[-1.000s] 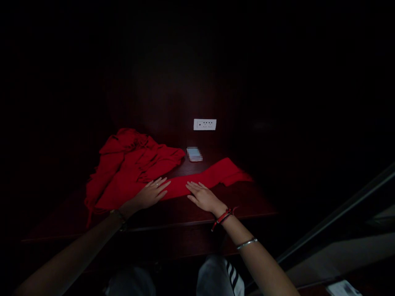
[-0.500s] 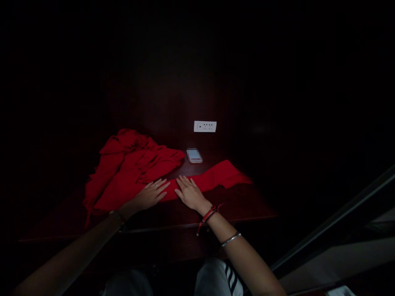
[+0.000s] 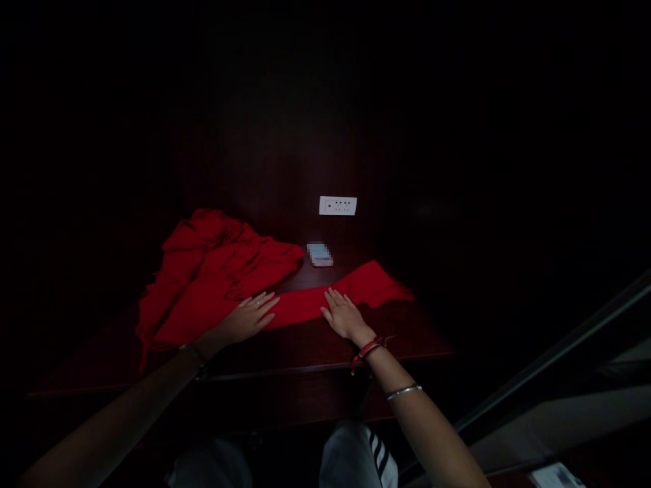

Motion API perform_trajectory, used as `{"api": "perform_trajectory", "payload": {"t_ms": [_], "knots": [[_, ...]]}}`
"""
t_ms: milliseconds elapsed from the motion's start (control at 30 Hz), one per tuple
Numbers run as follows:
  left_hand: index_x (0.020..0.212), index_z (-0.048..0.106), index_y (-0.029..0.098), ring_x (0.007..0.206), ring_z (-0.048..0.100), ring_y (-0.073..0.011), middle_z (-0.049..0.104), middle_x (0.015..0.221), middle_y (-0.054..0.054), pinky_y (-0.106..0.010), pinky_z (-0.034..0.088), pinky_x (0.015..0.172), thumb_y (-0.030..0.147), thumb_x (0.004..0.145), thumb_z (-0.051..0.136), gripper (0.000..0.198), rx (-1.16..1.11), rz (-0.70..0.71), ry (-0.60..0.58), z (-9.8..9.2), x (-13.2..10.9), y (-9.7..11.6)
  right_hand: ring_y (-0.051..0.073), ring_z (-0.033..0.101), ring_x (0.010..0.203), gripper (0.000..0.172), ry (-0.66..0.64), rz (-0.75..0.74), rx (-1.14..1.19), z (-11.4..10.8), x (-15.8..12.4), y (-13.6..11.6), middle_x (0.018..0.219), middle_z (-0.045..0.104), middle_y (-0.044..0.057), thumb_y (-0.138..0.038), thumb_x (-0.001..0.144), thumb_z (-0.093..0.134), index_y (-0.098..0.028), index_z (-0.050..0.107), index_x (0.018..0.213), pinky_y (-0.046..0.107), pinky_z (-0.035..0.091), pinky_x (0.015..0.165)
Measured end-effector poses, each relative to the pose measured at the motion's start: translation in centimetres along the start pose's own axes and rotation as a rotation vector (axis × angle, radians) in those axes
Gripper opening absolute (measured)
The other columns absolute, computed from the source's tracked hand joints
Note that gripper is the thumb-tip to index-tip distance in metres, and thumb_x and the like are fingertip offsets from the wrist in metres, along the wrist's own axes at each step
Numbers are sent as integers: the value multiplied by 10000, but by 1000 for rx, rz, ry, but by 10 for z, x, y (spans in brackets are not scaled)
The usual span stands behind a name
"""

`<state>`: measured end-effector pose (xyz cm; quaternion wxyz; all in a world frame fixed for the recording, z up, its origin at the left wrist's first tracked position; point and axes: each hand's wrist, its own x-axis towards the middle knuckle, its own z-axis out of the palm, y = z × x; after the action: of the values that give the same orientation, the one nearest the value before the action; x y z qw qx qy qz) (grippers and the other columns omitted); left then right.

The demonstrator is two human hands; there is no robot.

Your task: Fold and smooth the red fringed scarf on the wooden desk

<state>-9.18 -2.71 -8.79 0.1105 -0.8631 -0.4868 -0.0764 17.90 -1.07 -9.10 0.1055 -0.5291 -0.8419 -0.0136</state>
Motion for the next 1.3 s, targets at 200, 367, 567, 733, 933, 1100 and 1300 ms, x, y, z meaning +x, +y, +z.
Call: {"api": "perform_trajectory", "payload": {"t_ms": [200, 367, 567, 733, 933, 1100, 1300], "knots": [[1299, 291, 216, 1223, 289, -201, 337, 1338, -68, -388, 252, 972, 399, 868, 235, 472, 0, -1, 2, 4, 1, -3, 206, 257, 1236, 523, 100, -1, -24, 6, -2, -2, 1333, 311, 144, -386, 872, 240, -69, 354, 1273, 379, 196, 1014], [1296, 297, 227, 1223, 291, -190, 336, 1340, -56, -377, 247, 972, 406, 864, 239, 471, -11, -15, -8, 4, 1, -3, 245, 232, 1243, 495, 247, -36, -72, -4, -3, -7, 1329, 318, 155, -373, 865, 282, -76, 403, 1242, 430, 171, 1017], [1292, 314, 207, 1215, 304, -205, 347, 1331, -69, -376, 258, 967, 387, 860, 254, 471, 2, -20, -32, -6, 0, 1, 209, 196, 1258, 526, 113, -236, -30, -6, 11, -22, 1357, 267, 138, -407, 879, 234, -98, 317, 1296, 381, 197, 1018], [1295, 305, 214, 1205, 323, -209, 338, 1336, -67, -385, 269, 960, 374, 865, 247, 463, 14, 14, -4, 0, 1, -5, 214, 202, 1254, 563, -59, -229, -74, -9, 22, -15, 1364, 250, 126, -475, 869, 184, -147, 273, 1319, 424, 158, 1017], [1283, 329, 207, 1205, 324, -196, 370, 1318, -58, -372, 278, 958, 408, 860, 222, 480, 11, 29, 16, 6, 3, -11, 217, 219, 1249, 502, -28, -15, -271, -29, 15, 48, 1344, 307, 93, -441, 852, 290, -187, 358, 1279, 461, 29, 1024], [1263, 367, 211, 1196, 342, -202, 392, 1304, -56, -380, 295, 948, 400, 857, 223, 469, 0, 49, 58, 7, 4, -11, 231, 159, 1266, 487, 47, 154, -265, -41, 11, 93, 1381, 226, 66, -424, 860, 264, -221, 310, 1301, 510, 54, 1001], [1276, 345, 184, 1200, 335, -197, 377, 1313, -56, -375, 292, 952, 389, 858, 221, 482, 10, 25, 12, 3, 4, -8, 242, 135, 1269, 566, -29, 344, -23, -36, 13, 128, 1408, 118, 81, -480, 866, 152, -183, 180, 1346, 465, 194, 982]]}}
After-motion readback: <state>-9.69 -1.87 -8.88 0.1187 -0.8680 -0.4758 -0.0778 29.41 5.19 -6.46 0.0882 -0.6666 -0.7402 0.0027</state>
